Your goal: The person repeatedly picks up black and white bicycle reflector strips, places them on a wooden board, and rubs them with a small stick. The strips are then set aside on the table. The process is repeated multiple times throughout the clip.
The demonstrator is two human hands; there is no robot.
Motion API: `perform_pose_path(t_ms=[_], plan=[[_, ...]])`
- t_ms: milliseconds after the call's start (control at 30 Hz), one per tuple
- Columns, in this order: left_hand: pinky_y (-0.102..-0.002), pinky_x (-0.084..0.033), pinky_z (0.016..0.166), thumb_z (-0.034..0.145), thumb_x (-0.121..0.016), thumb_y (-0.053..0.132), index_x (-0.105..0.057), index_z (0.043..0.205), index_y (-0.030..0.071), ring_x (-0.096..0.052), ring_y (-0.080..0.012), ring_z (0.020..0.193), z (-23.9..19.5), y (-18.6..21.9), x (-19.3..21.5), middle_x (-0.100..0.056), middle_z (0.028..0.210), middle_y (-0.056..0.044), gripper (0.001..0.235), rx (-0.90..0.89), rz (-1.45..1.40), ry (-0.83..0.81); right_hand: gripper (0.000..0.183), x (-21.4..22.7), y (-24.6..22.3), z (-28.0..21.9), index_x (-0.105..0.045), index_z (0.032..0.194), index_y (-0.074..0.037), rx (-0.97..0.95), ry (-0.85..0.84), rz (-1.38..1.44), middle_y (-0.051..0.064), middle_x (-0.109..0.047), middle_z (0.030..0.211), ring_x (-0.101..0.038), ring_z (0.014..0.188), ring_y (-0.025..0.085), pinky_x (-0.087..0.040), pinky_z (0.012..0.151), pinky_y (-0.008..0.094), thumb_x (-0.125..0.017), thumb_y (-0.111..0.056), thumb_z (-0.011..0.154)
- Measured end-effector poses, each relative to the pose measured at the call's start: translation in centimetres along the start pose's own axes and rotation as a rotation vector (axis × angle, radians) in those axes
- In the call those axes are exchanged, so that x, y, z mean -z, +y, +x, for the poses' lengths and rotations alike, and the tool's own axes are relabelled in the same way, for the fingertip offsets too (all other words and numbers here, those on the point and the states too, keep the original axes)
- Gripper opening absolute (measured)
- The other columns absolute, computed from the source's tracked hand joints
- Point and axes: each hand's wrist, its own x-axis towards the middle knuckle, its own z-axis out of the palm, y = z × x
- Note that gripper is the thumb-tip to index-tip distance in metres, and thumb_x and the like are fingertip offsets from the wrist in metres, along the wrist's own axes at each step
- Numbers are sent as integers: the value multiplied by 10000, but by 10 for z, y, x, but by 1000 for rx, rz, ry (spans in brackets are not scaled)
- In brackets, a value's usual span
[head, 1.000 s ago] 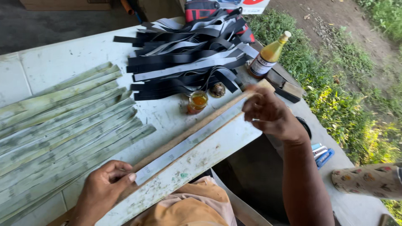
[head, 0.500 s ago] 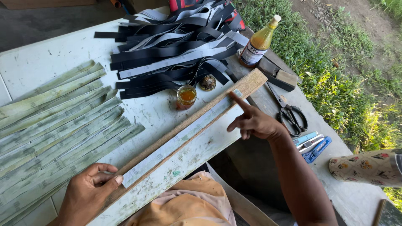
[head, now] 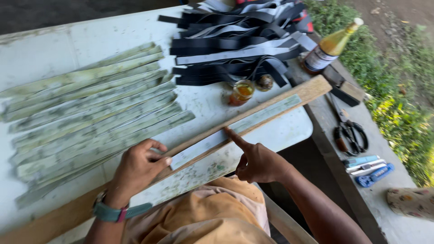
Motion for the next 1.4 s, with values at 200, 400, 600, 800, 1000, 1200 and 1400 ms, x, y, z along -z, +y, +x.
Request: perform_pose_path(t_ms=[200,400,600,800,1000,1200,1400], plan=[[-302,-594,710,801,-824,204,-671,1074,57,-810,-186,843,-10,-18,9,-821,879,-135,346,0,-56,62,1076,-40,-34,3,-68,1634,-219,152,26,-143,153,-760,696,-734,584,297,-600,668,386,-612,-64,719],[-302,-608,706,845,-793,197,-703,1042,26,-801,-181,845,-16,-37,11,-808,890,-110,276,-62,-133,92,1066,-77,-69,10,12,1665,-206,98,-78,-431,196,-681,621,-660,551,372,-549,601,483,-572,-78,782],[-341,-611,736,942,-743,237,-781,1055,45,-772,-175,821,-24,-29,9,-810,907,-75,226,-122,-75,128,1020,-79,-63,5,-183,1632,-195,314,-75,-207,143,-759,701,-710,547,277,-583,605,401,-649,-118,727],[-391,-585,771,849,-776,245,-740,1053,6,-726,-290,911,-41,-8,-12,-710,1108,-138,317,-385,93,333,875,-27,-18,2,-366,1550,-224,145,172,-49,112,-793,778,-738,550,235,-614,564,372,-696,-164,741],[-421,-562,772,844,-751,199,-771,1018,37,-717,-318,864,-44,8,-20,-671,1226,-129,238,-216,185,248,903,-23,-9,3,-171,1645,-296,-67,195,-589,180,-724,675,-688,609,339,-569,588,446,-607,-255,855],[-370,-587,773,827,-746,153,-774,955,38,-743,-271,921,-38,9,-24,-706,1169,-99,175,-232,127,235,905,13,50,11,-265,1587,-411,-103,434,-473,238,-694,679,-685,652,404,-564,660,510,-651,-237,787],[-338,-612,761,841,-744,201,-759,1042,56,-721,-219,910,-33,4,-23,-746,1112,-46,249,-83,0,204,874,40,81,13,-241,1603,-389,-239,436,-516,197,-701,681,-695,628,376,-571,641,500,-620,-234,831]])
